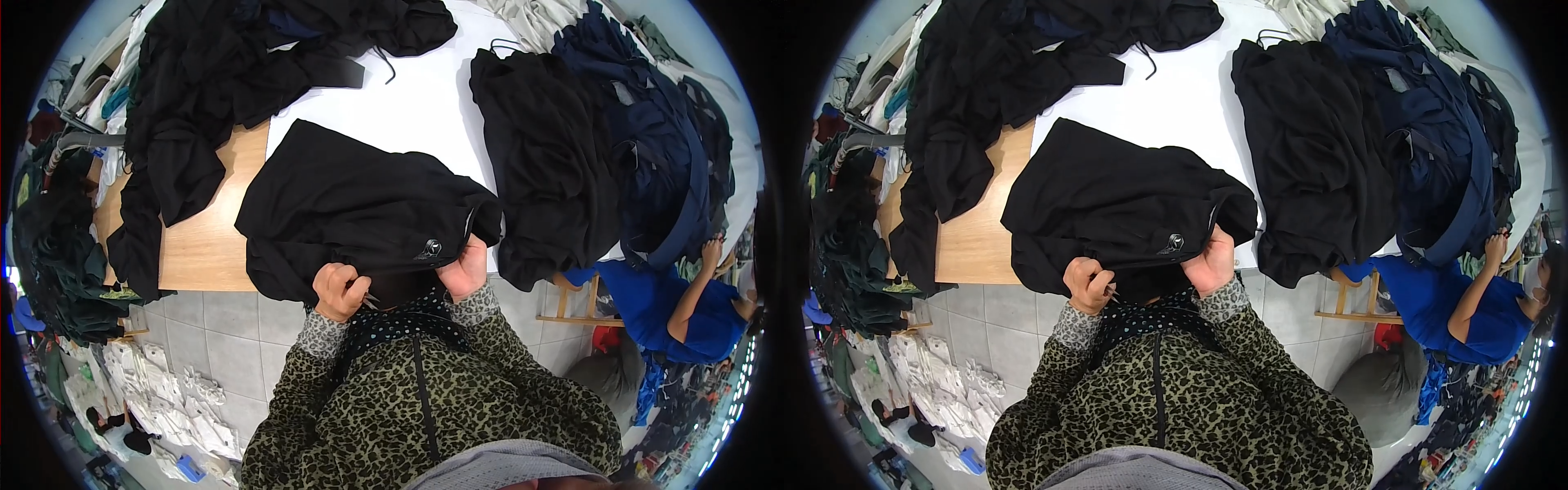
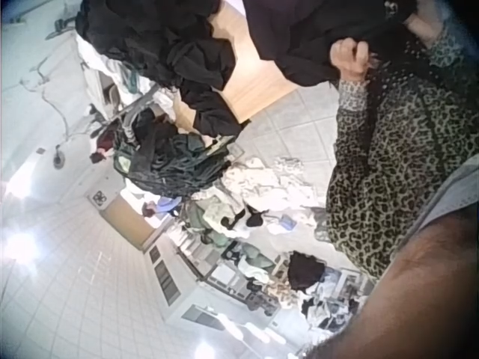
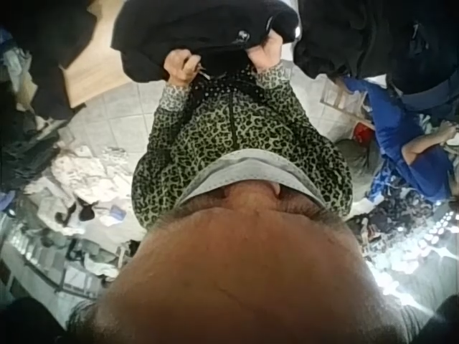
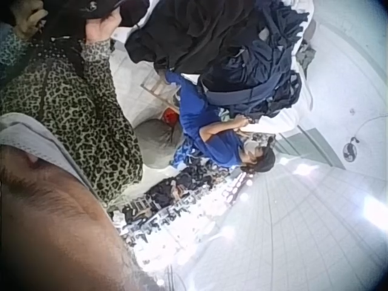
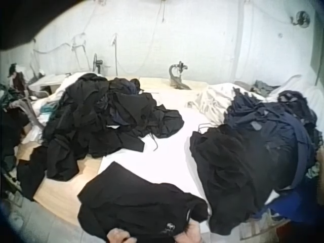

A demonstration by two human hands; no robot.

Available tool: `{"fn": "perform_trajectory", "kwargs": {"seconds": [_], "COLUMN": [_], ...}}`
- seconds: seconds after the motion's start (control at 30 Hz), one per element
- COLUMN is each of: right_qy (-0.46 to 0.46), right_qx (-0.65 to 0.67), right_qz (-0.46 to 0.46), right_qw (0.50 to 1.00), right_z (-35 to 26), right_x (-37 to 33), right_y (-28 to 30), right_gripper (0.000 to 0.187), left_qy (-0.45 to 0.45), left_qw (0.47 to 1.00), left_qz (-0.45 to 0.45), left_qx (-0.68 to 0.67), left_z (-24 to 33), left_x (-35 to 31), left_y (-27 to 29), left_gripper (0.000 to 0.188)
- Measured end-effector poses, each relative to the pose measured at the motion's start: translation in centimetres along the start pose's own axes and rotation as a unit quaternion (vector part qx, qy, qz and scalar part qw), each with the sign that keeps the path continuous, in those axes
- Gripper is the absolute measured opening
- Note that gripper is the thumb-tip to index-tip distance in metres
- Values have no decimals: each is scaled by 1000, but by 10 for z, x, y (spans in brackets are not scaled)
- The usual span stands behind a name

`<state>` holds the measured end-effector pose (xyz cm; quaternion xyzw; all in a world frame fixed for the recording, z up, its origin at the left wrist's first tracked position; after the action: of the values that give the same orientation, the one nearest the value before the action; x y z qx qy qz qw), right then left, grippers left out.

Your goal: Inspecting black garments and using thread nippers to trim loose threads.

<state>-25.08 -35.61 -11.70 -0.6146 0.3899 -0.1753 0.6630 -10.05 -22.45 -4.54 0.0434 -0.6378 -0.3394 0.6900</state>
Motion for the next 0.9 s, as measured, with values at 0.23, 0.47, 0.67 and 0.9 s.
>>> {"fn": "perform_trajectory", "kwargs": {"seconds": [0.23, 0.47, 0.67, 0.9], "right_qy": [12, 44, 112, 109], "right_qx": [-3, -121, -161, -150], "right_qz": [-112, 99, 92, 66], "right_qw": [994, 987, 976, 981], "right_z": [8, 3, -4, -12], "right_x": [0, -8, -8, -13], "right_y": [-12, -2, -7, -8], "right_gripper": [30, 29, 31, 31], "left_qy": [237, 340, 352, 440], "left_qw": [963, 818, 815, 722], "left_qz": [-101, -234, -228, -328], "left_qx": [-81, -400, -399, -421], "left_z": [-8, 22, 30, 39], "left_x": [9, 38, 63, 50], "left_y": [-15, -23, -49, -75], "left_gripper": [39, 24, 18, 15]}}
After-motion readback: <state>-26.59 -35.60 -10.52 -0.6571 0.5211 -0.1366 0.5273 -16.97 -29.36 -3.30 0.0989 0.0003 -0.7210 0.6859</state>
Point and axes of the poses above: each hand's wrist, its own x-axis towards the middle knuckle, its own y-axis out of the back of the hand, z = x × y, the point moved 7 cm from there along x, towards the middle knuckle
